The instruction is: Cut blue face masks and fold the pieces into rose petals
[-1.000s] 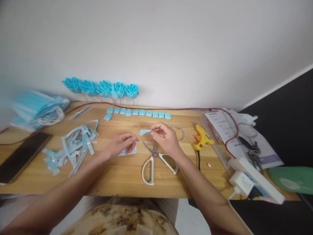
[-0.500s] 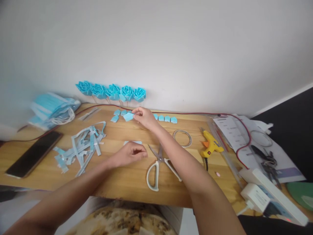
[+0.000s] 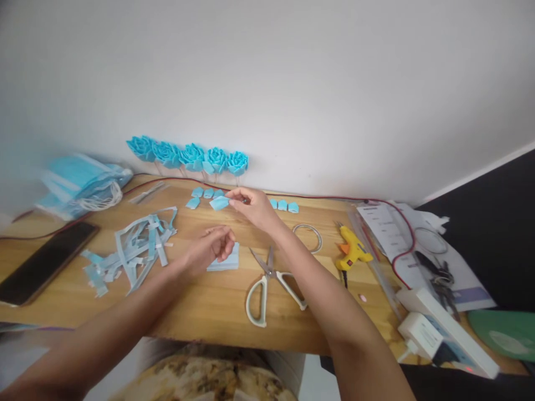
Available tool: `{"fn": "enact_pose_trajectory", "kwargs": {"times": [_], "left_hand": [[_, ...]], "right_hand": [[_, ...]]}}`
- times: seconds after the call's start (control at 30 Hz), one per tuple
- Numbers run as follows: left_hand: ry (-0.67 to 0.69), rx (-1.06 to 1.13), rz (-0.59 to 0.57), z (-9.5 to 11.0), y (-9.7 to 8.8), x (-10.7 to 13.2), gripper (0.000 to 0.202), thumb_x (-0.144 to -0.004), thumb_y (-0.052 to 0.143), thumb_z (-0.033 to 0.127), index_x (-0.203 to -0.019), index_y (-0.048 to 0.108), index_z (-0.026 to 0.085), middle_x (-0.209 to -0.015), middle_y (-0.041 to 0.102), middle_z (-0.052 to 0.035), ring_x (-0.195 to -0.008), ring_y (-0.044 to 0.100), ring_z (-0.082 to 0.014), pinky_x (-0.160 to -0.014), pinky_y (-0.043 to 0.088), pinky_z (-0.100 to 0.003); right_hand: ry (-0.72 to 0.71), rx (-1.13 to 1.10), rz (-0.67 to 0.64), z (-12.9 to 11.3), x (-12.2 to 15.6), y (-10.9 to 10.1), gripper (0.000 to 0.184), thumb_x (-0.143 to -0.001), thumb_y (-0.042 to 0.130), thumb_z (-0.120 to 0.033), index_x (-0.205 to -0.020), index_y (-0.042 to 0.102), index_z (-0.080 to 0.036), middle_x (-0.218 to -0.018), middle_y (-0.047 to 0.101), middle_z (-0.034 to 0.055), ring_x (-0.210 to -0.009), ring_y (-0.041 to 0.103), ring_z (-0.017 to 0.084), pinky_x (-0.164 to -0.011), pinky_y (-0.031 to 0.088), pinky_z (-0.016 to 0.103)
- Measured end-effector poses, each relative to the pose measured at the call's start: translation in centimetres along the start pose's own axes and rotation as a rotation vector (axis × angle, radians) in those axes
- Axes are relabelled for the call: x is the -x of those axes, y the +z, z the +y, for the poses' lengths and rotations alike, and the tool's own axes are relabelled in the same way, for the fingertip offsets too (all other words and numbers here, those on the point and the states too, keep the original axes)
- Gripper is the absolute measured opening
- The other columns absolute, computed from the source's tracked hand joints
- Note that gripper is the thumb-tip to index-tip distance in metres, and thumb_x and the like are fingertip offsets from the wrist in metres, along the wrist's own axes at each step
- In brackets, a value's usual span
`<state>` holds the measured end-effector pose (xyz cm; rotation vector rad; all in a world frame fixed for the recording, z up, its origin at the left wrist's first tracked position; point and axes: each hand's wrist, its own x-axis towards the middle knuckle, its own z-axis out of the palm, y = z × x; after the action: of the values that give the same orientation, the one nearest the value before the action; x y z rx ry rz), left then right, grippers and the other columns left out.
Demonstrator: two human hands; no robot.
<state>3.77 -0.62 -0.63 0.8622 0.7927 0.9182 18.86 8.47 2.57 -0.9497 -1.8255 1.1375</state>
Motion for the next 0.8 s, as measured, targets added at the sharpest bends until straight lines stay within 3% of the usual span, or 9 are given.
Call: {"fn": "enact_pose_trajectory", "kwargs": {"times": [0.2, 0.33, 0.43, 0.63, 0.8], "left_hand": [[-0.041, 0.202, 0.052, 0.8, -0.4, -0.4, 0.027, -0.077, 0.065, 0.040, -0.079, 0.063, 0.012, -0.064, 0.061, -0.0028, -0.055, 0.057, -0.0122, -0.051, 0.045, -0.023], [0.003, 0.155, 0.034, 0.8, -0.4, -0.4, 0.034, -0.074, 0.070, 0.045, -0.079, 0.066, 0.013, -0.068, 0.061, -0.0023, -0.057, 0.056, -0.0124, -0.053, 0.046, -0.024], [0.054, 0.034, 0.038, 0.4, -0.5, -0.4, 0.029, -0.069, 0.076, 0.040, -0.074, 0.066, 0.013, -0.068, 0.058, 0.0000, -0.056, 0.053, -0.0102, -0.052, 0.044, -0.023], [0.171, -0.202, 0.167, 0.2, -0.7, -0.4, 0.023, -0.072, 0.074, 0.037, -0.069, 0.065, 0.015, -0.060, 0.058, 0.0027, -0.051, 0.049, -0.0075, -0.053, 0.039, -0.022], [0.222, -0.262, 0.225, 0.0, -0.5, -0.4, 0.023, -0.073, 0.072, 0.039, -0.075, 0.066, 0.016, -0.059, 0.059, 0.0025, -0.053, 0.051, -0.0096, -0.054, 0.041, -0.023]], "right_hand": [[-0.037, 0.000, -0.041, -1.3, 4.1, -1.1, 0.010, -0.078, 0.061, -0.021, -0.085, 0.067, -0.019, -0.083, 0.067, 0.0004, -0.073, 0.060, 0.012, -0.069, 0.046, 0.024], [-0.045, 0.046, -0.097, -1.6, 5.6, -0.8, 0.014, -0.076, 0.055, -0.012, -0.081, 0.066, -0.019, -0.086, 0.068, 0.0007, -0.078, 0.062, 0.013, -0.073, 0.047, 0.026], [-0.036, 0.063, -0.103, -1.5, 6.2, -0.4, 0.015, -0.077, 0.054, -0.012, -0.081, 0.066, -0.020, -0.088, 0.069, 0.0009, -0.081, 0.063, 0.013, -0.076, 0.048, 0.027], [0.072, 0.037, 0.012, -1.0, 7.7, -0.6, 0.024, -0.090, 0.052, -0.028, -0.111, 0.063, -0.023, -0.095, 0.069, 0.0028, -0.086, 0.064, 0.015, -0.077, 0.049, 0.028], [0.114, 0.043, -0.031, -0.7, 8.6, -0.1, 0.036, -0.084, 0.062, -0.029, -0.120, 0.058, -0.024, -0.093, 0.067, 0.0016, -0.082, 0.063, 0.014, -0.073, 0.049, 0.027]]}}
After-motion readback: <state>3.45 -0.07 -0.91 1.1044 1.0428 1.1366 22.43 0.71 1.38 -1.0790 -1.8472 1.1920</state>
